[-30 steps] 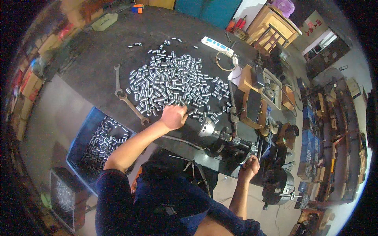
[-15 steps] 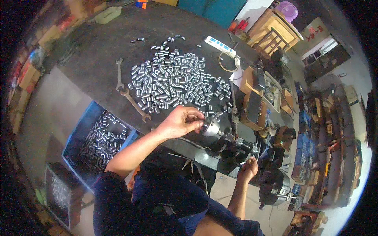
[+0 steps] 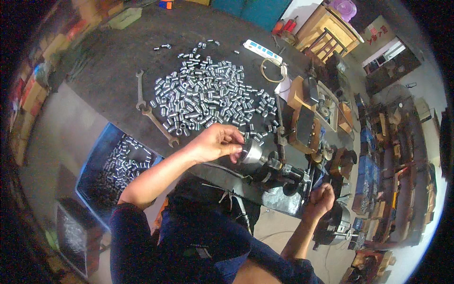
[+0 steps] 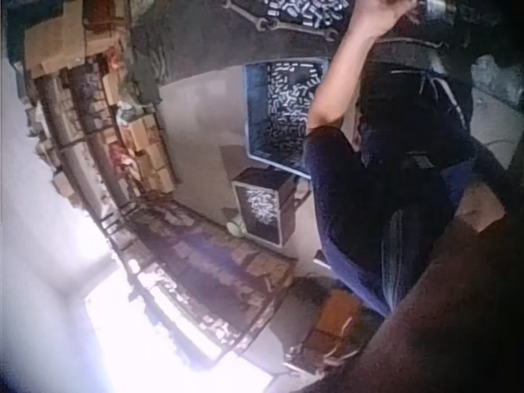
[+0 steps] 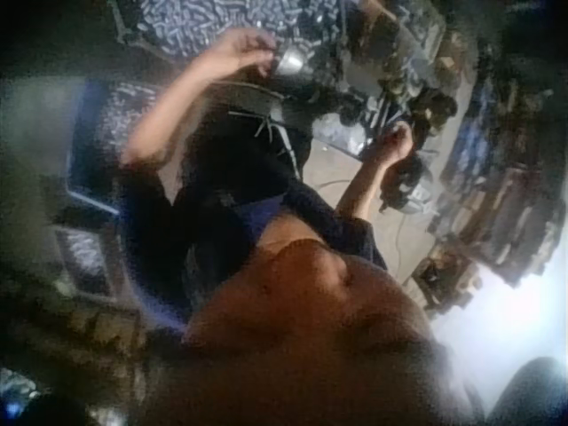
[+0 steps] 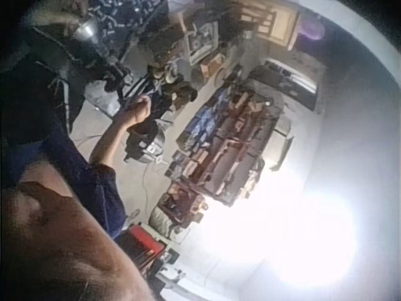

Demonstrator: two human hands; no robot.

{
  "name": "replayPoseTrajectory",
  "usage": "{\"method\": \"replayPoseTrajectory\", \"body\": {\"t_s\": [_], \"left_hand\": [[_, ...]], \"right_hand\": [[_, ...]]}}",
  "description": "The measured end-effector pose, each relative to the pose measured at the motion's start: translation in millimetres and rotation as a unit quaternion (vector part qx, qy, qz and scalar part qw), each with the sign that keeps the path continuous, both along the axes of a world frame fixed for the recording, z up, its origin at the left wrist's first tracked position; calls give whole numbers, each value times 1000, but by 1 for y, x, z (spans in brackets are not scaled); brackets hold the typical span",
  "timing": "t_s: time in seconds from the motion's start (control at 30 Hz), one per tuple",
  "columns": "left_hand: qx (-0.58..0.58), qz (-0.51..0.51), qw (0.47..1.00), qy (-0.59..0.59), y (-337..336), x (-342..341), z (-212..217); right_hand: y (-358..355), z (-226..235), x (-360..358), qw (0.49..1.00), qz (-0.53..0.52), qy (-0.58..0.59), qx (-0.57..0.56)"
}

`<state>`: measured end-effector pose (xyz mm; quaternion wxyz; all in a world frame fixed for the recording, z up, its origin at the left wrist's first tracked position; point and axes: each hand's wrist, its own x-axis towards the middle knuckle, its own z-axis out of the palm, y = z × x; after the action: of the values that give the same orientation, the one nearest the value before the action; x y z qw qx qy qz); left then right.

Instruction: The person repeatedly picks up small cylindrical metal parts from a pile on the workbench, inserts them into a bench-mounted tool, and operates a lever to process each part. The processed parts are placed into a blue bin below.

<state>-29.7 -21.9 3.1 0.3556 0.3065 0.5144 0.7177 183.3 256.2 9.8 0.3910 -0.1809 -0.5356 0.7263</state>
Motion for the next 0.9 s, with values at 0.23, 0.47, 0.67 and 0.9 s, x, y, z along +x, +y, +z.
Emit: {"method": "replayPoseTrajectory", "body": {"t_s": [0.23, 0.47, 0.67, 0.9], "left_hand": [[-59, -30, 997, 34, 0, -12, 9], [-62, -9, 998, 18, 1, -9, 8], [-50, -7, 999, -2, 2, -4, 9], [-78, 29, 997, -2, 1, 4, 9]], "right_hand": [[11, 6, -12, 999, -3, 26, 25], [21, 6, -15, 1000, 17, -9, 3], [21, 13, -36, 999, 12, 30, 6], [16, 13, -18, 1000, 6, 2, 11]]}}
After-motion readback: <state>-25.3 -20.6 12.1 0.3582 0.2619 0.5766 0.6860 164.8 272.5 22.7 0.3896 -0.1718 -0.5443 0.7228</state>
